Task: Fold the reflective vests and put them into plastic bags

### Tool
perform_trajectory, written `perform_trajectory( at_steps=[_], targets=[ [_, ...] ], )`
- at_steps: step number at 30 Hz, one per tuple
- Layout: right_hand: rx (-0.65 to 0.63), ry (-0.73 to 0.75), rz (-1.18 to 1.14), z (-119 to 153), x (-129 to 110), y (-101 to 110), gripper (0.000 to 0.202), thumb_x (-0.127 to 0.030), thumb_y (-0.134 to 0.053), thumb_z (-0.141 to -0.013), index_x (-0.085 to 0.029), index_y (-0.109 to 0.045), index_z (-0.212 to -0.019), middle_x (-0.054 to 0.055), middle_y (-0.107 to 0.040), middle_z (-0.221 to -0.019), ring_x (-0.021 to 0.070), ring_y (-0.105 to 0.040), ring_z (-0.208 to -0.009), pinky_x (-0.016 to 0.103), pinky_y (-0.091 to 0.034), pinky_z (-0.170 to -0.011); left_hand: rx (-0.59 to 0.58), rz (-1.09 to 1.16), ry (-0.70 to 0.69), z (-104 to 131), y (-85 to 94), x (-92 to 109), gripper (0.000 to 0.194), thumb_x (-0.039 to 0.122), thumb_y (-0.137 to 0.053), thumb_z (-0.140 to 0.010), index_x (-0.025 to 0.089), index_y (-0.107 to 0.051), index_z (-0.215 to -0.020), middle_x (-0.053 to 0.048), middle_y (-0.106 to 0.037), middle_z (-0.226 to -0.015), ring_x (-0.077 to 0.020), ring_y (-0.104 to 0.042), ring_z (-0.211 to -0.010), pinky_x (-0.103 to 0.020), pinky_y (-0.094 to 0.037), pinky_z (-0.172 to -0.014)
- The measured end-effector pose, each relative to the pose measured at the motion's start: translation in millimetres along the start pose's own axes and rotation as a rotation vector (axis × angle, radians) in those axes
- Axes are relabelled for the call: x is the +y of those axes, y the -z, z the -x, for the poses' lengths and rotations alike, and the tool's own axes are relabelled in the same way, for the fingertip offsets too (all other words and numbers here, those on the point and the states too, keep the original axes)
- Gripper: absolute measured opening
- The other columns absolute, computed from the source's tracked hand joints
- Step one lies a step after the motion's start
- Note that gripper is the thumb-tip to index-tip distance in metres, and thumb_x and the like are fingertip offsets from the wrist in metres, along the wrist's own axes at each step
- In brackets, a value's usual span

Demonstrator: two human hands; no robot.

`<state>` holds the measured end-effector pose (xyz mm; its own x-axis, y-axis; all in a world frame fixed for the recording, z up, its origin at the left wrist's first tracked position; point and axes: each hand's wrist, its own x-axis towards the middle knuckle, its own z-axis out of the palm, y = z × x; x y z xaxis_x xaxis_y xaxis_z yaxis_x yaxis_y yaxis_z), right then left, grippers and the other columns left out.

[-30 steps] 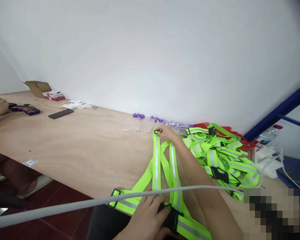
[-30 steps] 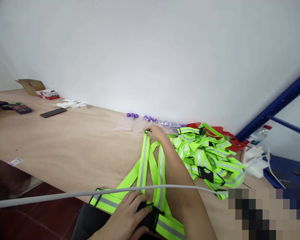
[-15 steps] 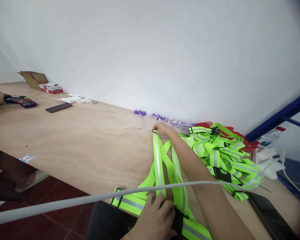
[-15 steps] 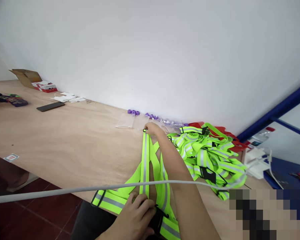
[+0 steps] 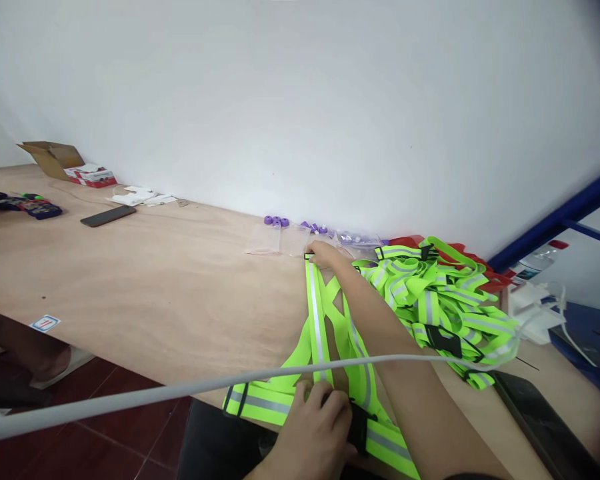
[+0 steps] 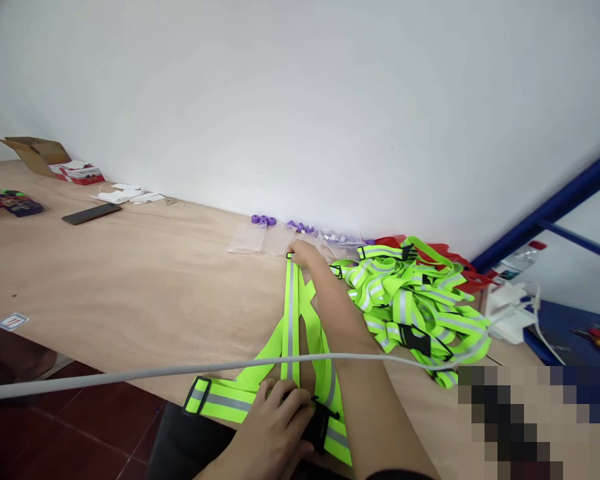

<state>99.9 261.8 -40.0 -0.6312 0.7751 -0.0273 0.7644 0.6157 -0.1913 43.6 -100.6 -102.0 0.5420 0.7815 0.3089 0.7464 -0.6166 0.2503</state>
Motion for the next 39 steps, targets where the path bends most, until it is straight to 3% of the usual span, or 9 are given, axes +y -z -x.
perform_trajectory(
  at_steps=[8,12,15,17,19,23,27,31,39],
  targets=[
    [-0.083,0.027,0.033,20,-29,8,0.033,-0.037,-0.063,-0.099,-0.018,-0.063,-0.125,0.009,-0.064,-0.127,0.0234,-0.066,-0.108,0.045,-0.057,-0.092,-0.01,0.102,0.088,-5,8.0,7,0.042,0.045,-0.07,-0.092,0.019,-0.061,-0.124,-0.009,-0.065,-0.123,-0.0287,-0.058,-0.11,-0.049,-0.048,-0.098],
    [0.004,0.052,0.016,54,-38,29,0.034,-0.029,-0.069,-0.093,-0.016,-0.066,-0.125,0.014,-0.065,-0.133,0.0289,-0.062,-0.121,0.045,-0.049,-0.105,0.018,0.161,0.04,5,36.0,6,0.054,0.041,-0.069,-0.093,0.021,-0.054,-0.14,-0.012,-0.061,-0.136,-0.032,-0.058,-0.121,-0.055,-0.045,-0.109],
    [0.103,0.076,-0.012,114,-36,42,0.042,-0.03,-0.063,-0.096,-0.018,-0.06,-0.136,0.013,-0.059,-0.143,0.0295,-0.052,-0.135,0.043,-0.041,-0.114,0.093,0.229,-0.045,33,77.5,-15,0.06,0.028,-0.059,-0.098,0.024,-0.039,-0.154,-0.013,-0.049,-0.152,-0.0286,-0.049,-0.138,-0.044,-0.047,-0.112],
    [0.154,0.09,-0.03,170,-34,47,0.04,-0.032,-0.058,-0.099,-0.02,-0.059,-0.137,0.01,-0.06,-0.143,0.0282,-0.05,-0.137,0.044,-0.04,-0.115,0.172,0.193,0.004,60,101.1,-41,0.057,0.023,-0.051,-0.102,0.03,-0.036,-0.156,-0.008,-0.049,-0.154,-0.0272,-0.047,-0.141,-0.044,-0.045,-0.115],
    [0.236,0.15,-0.073,229,-32,44,0.035,-0.035,-0.055,-0.099,-0.023,-0.063,-0.131,0.009,-0.066,-0.134,0.0287,-0.057,-0.13,0.046,-0.047,-0.11,0.16,0.163,0.046,85,112.8,-69,0.054,0.027,-0.054,-0.102,0.033,-0.04,-0.154,-0.005,-0.051,-0.153,-0.0285,-0.048,-0.141,-0.046,-0.044,-0.116],
    [0.252,0.072,-0.112,334,-27,16,0.031,-0.036,-0.051,-0.1,-0.025,-0.068,-0.123,0.009,-0.071,-0.125,0.0287,-0.065,-0.12,0.046,-0.053,-0.103,0.021,0.12,0.083,116,105.8,-103,0.05,0.036,-0.058,-0.101,0.035,-0.047,-0.15,-0.003,-0.054,-0.15,-0.028,-0.051,-0.138,-0.045,-0.047,-0.113],
    [0.231,-0.087,-0.148,394,-25,-17,0.032,-0.039,-0.057,-0.097,-0.025,-0.066,-0.124,0.01,-0.071,-0.126,0.0293,-0.067,-0.116,0.046,-0.058,-0.097,-0.022,0.14,0.091,117,97.0,-104,0.042,0.039,-0.055,-0.102,0.037,-0.054,-0.144,-0.001,-0.062,-0.141,-0.027,-0.058,-0.131,-0.04,-0.054,-0.104],
    [0.285,-0.054,-0.157,410,-36,-35,0.029,-0.034,-0.06,-0.096,-0.026,-0.066,-0.123,0.011,-0.07,-0.125,0.0281,-0.066,-0.117,0.044,-0.057,-0.099,-0.076,0.158,0.154,107,99.0,-100,0.052,0.049,-0.061,-0.098,0.035,-0.051,-0.147,-0.004,-0.061,-0.143,-0.0283,-0.059,-0.127,-0.042,-0.052,-0.105],
    [0.317,0.022,-0.139,384,-70,-53,0.035,-0.029,-0.072,-0.089,-0.025,-0.062,-0.123,0.011,-0.069,-0.125,0.0289,-0.067,-0.111,0.044,-0.058,-0.091,-0.067,0.156,0.121,92,112.9,-94,0.05,0.047,-0.062,-0.097,0.033,-0.054,-0.144,-0.006,-0.062,-0.138,-0.0268,-0.061,-0.122,-0.035,-0.054,-0.097]
  ],
)
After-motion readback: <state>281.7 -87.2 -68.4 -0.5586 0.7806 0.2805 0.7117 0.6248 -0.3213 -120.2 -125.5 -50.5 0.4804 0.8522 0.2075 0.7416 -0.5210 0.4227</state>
